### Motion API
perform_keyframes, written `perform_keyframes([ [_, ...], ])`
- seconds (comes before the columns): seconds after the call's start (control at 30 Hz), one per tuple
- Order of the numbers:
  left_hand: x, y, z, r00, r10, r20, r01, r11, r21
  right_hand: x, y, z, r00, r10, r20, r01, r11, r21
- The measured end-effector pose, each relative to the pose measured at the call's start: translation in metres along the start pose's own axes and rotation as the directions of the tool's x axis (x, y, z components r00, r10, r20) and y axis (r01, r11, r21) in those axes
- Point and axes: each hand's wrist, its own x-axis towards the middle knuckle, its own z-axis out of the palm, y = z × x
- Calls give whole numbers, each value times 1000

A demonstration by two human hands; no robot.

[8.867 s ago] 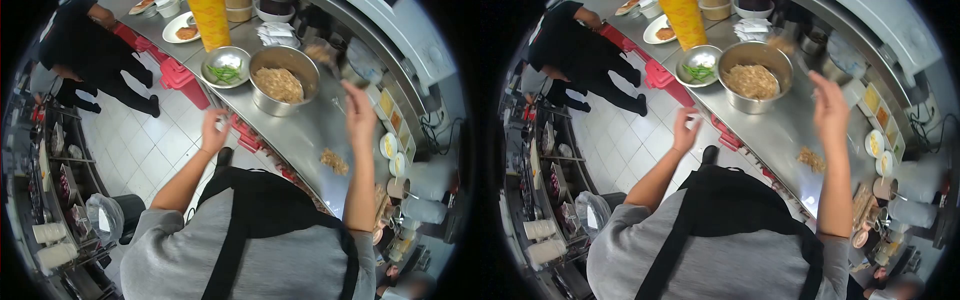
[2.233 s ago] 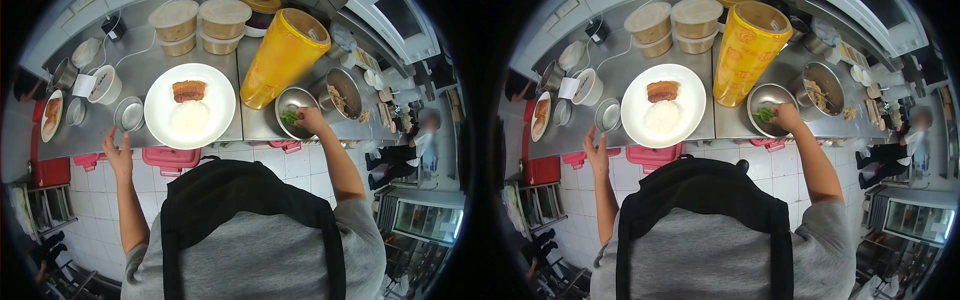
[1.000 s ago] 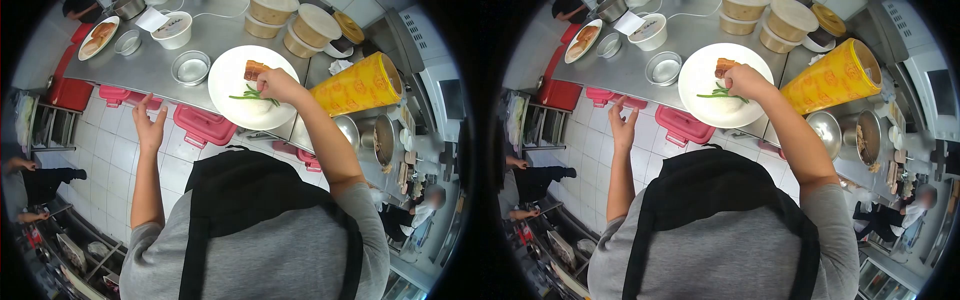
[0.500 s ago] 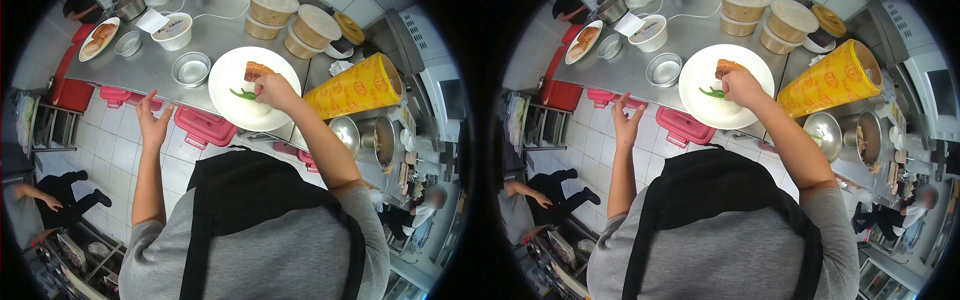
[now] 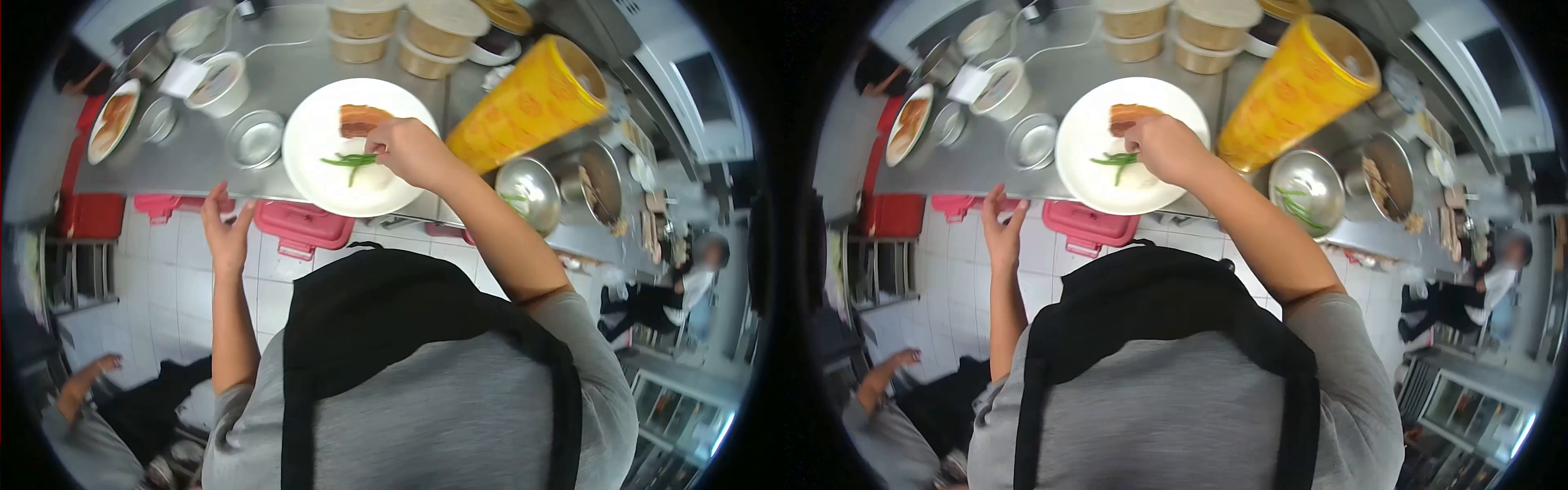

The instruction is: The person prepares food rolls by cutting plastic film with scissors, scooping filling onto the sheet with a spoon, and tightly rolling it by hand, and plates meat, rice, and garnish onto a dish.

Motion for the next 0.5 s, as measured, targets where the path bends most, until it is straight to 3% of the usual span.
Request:
perform_keyframes([
  [0.07,-3,2,11,950,-182,253,256,919,-301,-40,-7,-47,997,78,-17,-75,986,150],
  [0.13,-8,13,26,848,-267,457,473,770,-429,-90,-1,-85,959,283,-1,-268,910,317],
  [0.27,-11,34,56,719,-284,634,621,673,-402,-171,81,-91,759,647,-77,-651,757,-58],
  [0.37,-8,42,69,707,-302,640,641,657,-397,-208,132,-53,719,695,-19,-676,694,-247],
  [0.47,-7,42,71,704,-300,644,637,668,-385,-224,142,-36,606,792,-69,-763,555,-332],
  [0.5,-8,43,72,689,-299,660,656,645,-392,-229,146,-31,621,781,-72,-752,567,-336],
])
